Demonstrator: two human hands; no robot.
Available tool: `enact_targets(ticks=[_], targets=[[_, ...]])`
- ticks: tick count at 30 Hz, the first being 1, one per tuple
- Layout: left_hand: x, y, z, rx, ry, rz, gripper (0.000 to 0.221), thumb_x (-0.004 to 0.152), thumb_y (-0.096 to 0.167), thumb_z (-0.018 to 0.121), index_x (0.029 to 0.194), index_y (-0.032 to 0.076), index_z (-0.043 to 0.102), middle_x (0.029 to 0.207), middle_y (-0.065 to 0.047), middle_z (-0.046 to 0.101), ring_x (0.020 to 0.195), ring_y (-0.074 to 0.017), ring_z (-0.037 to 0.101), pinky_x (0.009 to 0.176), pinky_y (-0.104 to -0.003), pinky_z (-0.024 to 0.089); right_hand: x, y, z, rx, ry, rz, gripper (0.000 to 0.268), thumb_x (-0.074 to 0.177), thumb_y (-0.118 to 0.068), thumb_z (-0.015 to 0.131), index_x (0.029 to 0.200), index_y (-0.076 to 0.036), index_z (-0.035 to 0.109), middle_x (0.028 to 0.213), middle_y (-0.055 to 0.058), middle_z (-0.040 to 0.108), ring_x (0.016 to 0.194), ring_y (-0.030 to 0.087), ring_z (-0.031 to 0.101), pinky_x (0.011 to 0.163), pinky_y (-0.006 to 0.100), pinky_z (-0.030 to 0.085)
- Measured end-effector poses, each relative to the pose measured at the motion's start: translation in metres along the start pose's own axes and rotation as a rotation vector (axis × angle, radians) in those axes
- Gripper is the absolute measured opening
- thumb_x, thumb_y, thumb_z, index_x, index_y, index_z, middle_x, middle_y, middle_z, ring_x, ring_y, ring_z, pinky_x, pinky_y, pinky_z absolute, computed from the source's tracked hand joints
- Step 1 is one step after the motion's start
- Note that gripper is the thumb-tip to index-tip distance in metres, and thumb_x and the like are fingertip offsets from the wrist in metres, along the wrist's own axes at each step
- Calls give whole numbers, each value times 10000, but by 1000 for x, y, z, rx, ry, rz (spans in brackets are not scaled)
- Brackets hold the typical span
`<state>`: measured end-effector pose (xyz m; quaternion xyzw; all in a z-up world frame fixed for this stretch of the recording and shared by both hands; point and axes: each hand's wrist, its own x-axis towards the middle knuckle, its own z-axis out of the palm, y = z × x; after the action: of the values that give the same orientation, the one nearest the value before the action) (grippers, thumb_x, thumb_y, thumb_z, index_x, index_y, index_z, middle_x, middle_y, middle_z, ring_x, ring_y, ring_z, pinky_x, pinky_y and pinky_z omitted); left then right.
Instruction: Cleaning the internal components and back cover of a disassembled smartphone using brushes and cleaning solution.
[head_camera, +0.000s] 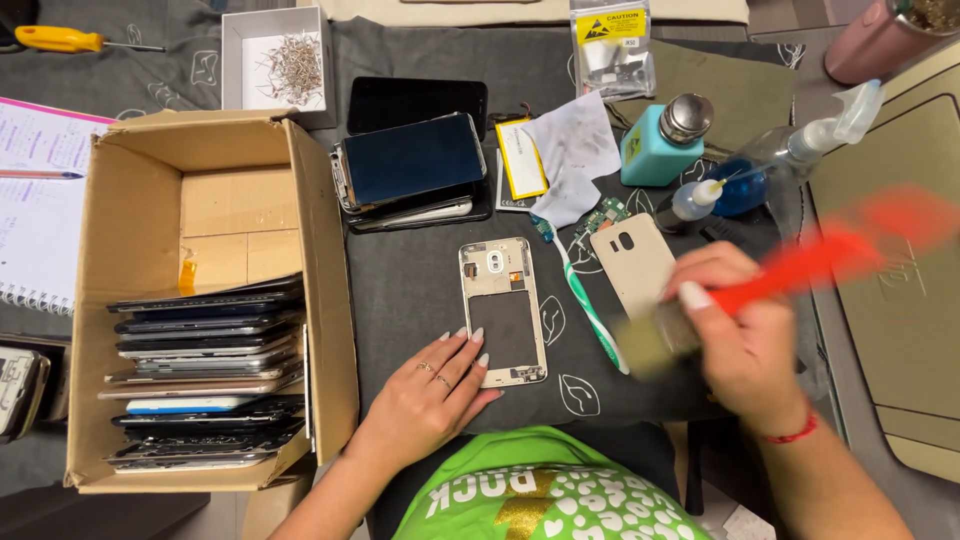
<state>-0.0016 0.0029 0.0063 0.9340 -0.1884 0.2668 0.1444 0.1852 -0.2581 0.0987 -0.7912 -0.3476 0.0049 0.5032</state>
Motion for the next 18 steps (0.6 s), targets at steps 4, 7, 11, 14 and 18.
enact_targets(ticks=[4,7,11,14,18], targets=[[-2,1,3,-45,21,-23,398,936,297,847,1070,-38,678,1279,-258,672,1191,-399,672,1006,-490,593,-1,4,35,442,-286,485,226,1021,-133,490,968,12,655,914,145,737,749,217,738,778,336,623],[-4,3,4,-56,-11,-23,412,985,252,792,1295,21,650,1365,-243,614,1273,-418,618,1073,-524,551,6,-4,54,163,-617,923,281,1015,-173,451,1188,-89,656,774,144,799,648,218,754,724,304,565],[-15,7,15,-57,-64,-26,322,1020,157,713,1302,20,640,1412,-281,574,1312,-484,560,1097,-601,507,7,2,58,601,-575,920,582,933,-139,467,1514,-111,438,1404,163,599,653,307,771,562,355,621],[-18,8,17,-88,-95,-47,317,1030,102,667,1327,3,622,1443,-296,550,1351,-511,523,1127,-622,466,12,-2,56,781,-503,991,543,922,-136,512,1459,-64,511,1393,242,630,602,310,727,480,362,591],[-14,8,15,-142,-45,-93,305,996,159,737,1264,32,664,1416,-257,592,1335,-479,559,1120,-583,477,7,-2,57,755,-495,958,396,975,-76,460,1300,30,662,613,191,553,522,237,479,649,359,434]])
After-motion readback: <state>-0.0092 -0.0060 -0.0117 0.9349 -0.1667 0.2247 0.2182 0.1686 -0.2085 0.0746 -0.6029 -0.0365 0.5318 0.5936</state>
